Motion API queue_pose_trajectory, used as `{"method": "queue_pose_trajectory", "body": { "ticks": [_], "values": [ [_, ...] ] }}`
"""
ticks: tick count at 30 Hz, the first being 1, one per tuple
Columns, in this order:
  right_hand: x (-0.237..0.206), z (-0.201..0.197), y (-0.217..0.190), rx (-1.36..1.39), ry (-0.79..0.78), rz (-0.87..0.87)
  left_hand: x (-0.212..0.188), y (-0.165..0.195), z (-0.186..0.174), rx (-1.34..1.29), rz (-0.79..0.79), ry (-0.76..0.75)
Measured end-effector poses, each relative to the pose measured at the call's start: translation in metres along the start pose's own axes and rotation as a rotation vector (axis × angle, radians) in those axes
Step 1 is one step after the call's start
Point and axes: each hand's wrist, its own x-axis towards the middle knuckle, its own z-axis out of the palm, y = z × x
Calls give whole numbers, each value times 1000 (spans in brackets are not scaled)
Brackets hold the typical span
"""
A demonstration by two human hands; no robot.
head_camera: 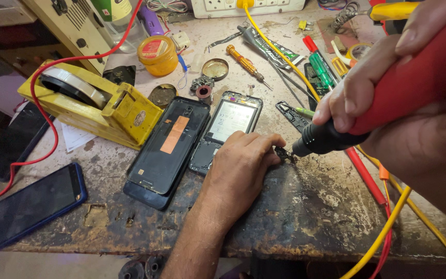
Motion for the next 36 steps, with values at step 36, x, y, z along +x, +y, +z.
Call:
{"method": "queue_pose_trajectory", "body": {
  "ticks": [36],
  "values": [
    [-4,4,0,30,7,57,-2,-2,0,1,1,12]
  ]
}}
